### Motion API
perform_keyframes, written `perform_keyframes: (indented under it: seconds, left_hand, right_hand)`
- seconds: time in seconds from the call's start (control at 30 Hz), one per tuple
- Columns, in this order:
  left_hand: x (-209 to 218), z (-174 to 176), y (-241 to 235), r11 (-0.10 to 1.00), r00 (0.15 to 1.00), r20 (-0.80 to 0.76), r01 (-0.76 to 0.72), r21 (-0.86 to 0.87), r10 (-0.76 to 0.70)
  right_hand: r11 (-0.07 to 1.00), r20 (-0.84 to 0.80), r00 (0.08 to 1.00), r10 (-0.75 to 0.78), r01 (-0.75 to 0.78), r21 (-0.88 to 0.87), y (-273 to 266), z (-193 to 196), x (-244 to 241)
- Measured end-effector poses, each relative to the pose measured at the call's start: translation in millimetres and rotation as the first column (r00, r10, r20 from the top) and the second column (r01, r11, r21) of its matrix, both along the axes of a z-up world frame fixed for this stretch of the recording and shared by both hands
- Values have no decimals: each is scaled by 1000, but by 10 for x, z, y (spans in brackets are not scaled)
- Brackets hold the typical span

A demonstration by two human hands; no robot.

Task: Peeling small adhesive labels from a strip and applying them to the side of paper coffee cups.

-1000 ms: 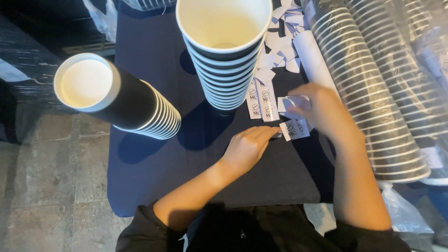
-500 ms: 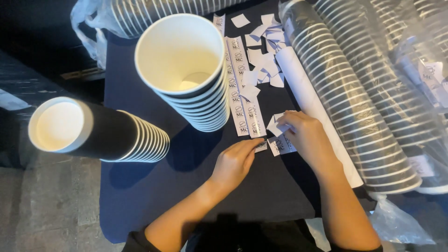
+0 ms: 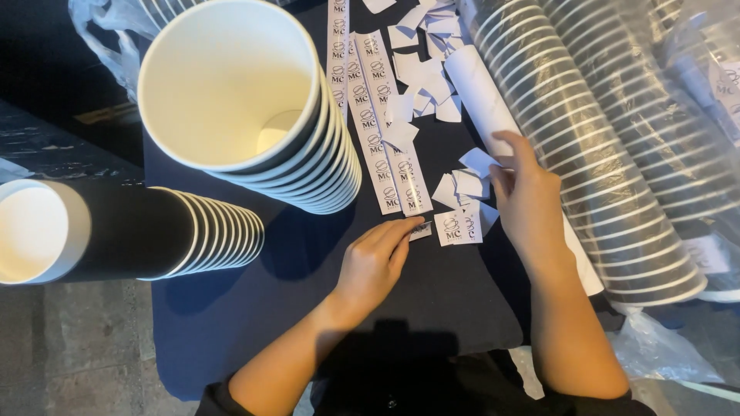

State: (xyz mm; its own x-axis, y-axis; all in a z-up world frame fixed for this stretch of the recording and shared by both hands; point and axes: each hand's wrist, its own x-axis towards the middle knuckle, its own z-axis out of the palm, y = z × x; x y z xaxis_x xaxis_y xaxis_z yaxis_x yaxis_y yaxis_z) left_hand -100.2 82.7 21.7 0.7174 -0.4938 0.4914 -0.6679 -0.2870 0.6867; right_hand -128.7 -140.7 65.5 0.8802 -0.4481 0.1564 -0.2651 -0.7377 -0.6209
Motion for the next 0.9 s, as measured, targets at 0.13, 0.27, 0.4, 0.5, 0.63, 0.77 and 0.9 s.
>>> perform_keyframes:
  seconds: [0.13, 0.27, 0.4, 0.5, 0.63, 0.77, 0.9]
  left_hand:
    - [21, -14, -3, 1000, 1000, -1, 4, -4, -4]
    - [28, -11, 12, 1000, 1000, 17, 3, 3, -3]
    - [6, -43, 2, 1000, 999, 33, -18, -20, 19]
    - [-20, -28, 0, 1000, 999, 36, -12, -22, 13]
    - [-7, 8, 22, 1000, 999, 37, -1, -17, 1]
    - [-30, -24, 23, 1000, 999, 50, 20, -7, -20]
    - [-11, 12, 32, 1000, 998, 59, 21, -12, -20]
  right_hand:
    - [998, 115, 993, -11, 5, 56, 15, 66, -6]
    - [969, 196, 981, 3, -51, 241, -103, -40, -33]
    - [969, 199, 980, -28, -22, 245, -116, -99, 134]
    - [891, 340, 940, 39, -187, 413, -9, -10, 211]
    - [967, 120, 961, 248, -253, 34, 30, 211, -2]
    - [923, -183, 938, 296, -330, -200, -34, 43, -104]
    - [928, -178, 940, 291, -323, -185, 52, 199, -81]
